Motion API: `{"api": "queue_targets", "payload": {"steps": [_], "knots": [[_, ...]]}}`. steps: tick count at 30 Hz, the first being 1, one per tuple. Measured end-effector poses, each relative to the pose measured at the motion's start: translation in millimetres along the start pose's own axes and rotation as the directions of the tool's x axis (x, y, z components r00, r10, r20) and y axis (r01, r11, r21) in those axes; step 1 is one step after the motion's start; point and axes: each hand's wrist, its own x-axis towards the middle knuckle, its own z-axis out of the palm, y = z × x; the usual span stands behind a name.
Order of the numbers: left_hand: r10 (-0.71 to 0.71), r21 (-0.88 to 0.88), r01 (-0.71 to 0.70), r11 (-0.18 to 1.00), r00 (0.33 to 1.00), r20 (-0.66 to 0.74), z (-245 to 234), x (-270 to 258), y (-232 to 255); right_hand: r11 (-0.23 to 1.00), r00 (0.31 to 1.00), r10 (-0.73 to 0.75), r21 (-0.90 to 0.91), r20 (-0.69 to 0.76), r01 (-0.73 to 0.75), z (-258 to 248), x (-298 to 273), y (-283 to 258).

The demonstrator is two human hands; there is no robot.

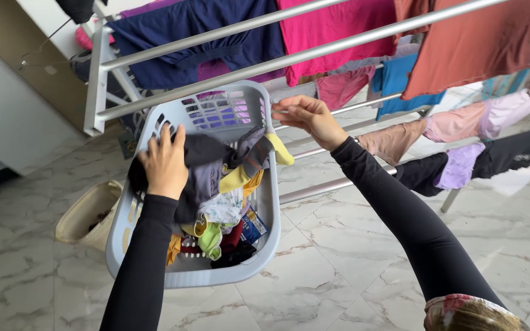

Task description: Gathering and hanging various items of clothing onto a multi-tier laundry drying rack.

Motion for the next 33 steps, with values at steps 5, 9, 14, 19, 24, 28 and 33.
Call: {"api": "queue_targets", "payload": {"steps": [5,9,14,19,24,28,33], "knots": [[0.048,-0.077,-0.031,0.997,0.970,0.240,0,18,22,0.998,0.966,-0.054,0.019,-0.251,0.061,-49,-17,-3],[0.232,-0.531,-0.187,0.827,0.973,0.019,-2,40,72,0.977,0.872,-0.155,0.058,-0.464,0.204,-101,-50,-14],[0.350,-0.677,-0.374,0.634,0.919,-0.179,7,71,158,0.959,0.678,-0.281,-0.181,-0.679,0.216,-182,-105,-40],[0.373,-0.712,-0.408,0.572,0.902,-0.217,24,99,249,0.908,0.502,-0.401,-0.406,-0.766,0.105,-277,-148,-90],[0.346,-0.762,-0.415,0.497,0.900,-0.265,39,132,332,0.823,0.423,-0.507,-0.567,-0.751,-0.021,-373,-169,-137],[0.302,-0.845,-0.367,0.390,0.917,-0.260,30,161,393,0.471,0.334,-0.785,-0.853,-0.522,-0.228,-467,-171,-154],[0.250,-0.834,-0.400,0.381,0.913,-0.323,26,203,456,0.167,0.415,-0.846,-0.906,-0.334,-0.389,-487,-147,-191]]}}
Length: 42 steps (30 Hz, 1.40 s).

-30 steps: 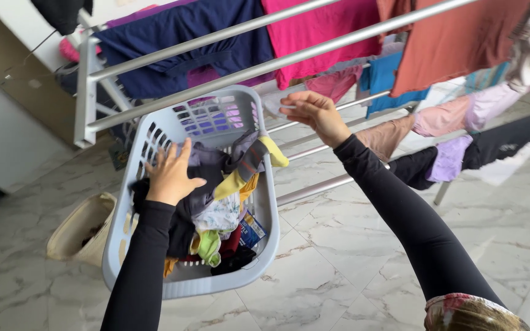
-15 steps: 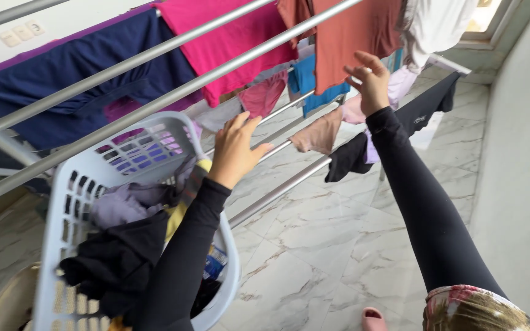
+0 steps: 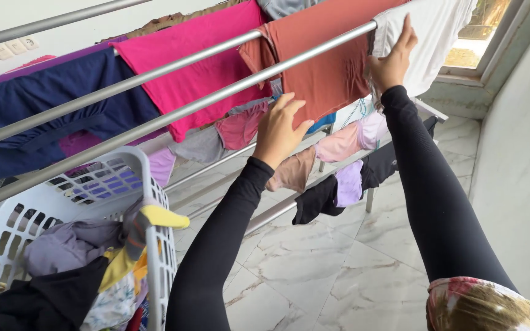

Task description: Gathering and hanging various items of clothing onto a multi-tier laundry drying rack.

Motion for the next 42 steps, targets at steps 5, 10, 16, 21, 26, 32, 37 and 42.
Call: {"api": "queue_targets", "payload": {"steps": [5,10,16,21,26,32,37,42], "knots": [[0.075,0.078,-0.072,0.994,0.997,-0.035,32,25,10,0.960,0.983,-0.165,-0.215,0.075,0.178,18,32,19],[0.059,0.119,-0.060,0.991,0.998,0.015,41,38,9,0.873,0.977,-0.102,-0.453,0.187,0.178,20,57,16],[0.002,0.121,-0.004,0.993,1.000,0.013,34,42,-1,0.901,0.924,-0.382,-0.213,0.024,0.378,-1,64,15],[0.004,0.068,-0.003,0.998,1.000,-0.016,38,51,-3,0.928,0.927,-0.371,0.001,-0.053,0.371,-40,61,-43],[0.083,0.044,-0.079,0.996,0.989,-0.119,43,72,11,0.844,0.915,-0.398,0.364,-0.067,0.394,-68,43,-120],[0.183,0.096,-0.161,0.982,0.929,-0.321,36,95,23,0.544,0.904,-0.323,0.836,0.281,-0.065,-98,23,-196],[0.092,0.094,-0.071,0.993,0.968,-0.235,30,104,-20,0.566,0.876,-0.291,0.807,0.385,-0.167,-120,11,-233],[0.063,-0.035,-0.075,0.997,0.964,-0.259,-32,85,0,0.801,0.762,-0.534,0.508,0.365,0.318,-92,-5,-222]]}}
